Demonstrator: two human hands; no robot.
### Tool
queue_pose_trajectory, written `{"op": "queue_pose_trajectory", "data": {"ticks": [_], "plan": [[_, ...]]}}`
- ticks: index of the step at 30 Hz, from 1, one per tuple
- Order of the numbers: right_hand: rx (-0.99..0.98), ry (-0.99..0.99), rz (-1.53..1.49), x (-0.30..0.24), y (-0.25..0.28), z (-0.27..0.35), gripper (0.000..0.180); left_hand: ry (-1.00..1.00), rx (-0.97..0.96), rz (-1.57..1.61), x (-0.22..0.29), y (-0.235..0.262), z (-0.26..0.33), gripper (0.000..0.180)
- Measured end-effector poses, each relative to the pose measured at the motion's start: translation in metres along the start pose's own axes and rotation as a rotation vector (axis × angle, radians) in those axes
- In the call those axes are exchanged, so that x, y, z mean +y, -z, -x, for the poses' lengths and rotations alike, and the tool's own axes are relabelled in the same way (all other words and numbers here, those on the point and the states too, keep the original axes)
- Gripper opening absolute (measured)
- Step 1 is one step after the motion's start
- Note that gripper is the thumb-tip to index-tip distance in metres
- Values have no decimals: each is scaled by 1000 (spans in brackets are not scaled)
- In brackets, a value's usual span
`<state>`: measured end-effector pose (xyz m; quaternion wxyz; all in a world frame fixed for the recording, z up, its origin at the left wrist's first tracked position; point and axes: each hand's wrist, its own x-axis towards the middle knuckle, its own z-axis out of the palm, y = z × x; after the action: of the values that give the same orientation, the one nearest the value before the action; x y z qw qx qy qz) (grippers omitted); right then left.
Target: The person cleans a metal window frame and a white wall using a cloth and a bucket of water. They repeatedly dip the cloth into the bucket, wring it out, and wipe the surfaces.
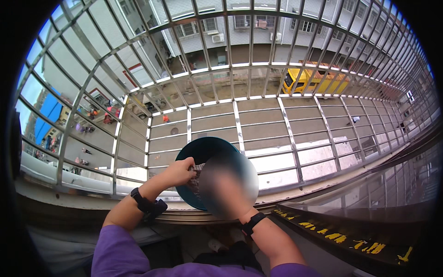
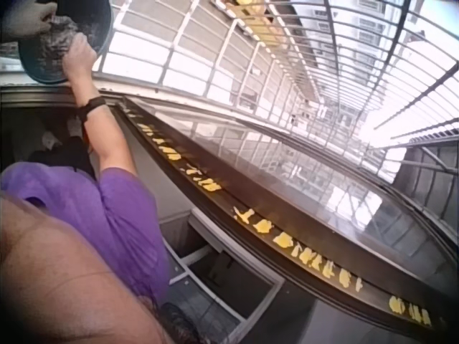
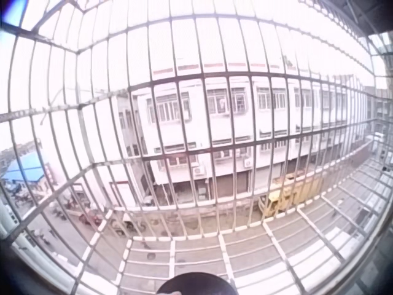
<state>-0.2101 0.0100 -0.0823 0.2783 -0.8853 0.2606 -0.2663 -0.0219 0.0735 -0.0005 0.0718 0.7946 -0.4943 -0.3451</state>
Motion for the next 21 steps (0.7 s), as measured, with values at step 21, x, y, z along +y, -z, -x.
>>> {"op": "queue_pose_trajectory", "data": {"ticks": [21], "plan": [[-77,-193,105,3,-15,3,5,-139,-446,-390,-121,-205,-192,40]]}}
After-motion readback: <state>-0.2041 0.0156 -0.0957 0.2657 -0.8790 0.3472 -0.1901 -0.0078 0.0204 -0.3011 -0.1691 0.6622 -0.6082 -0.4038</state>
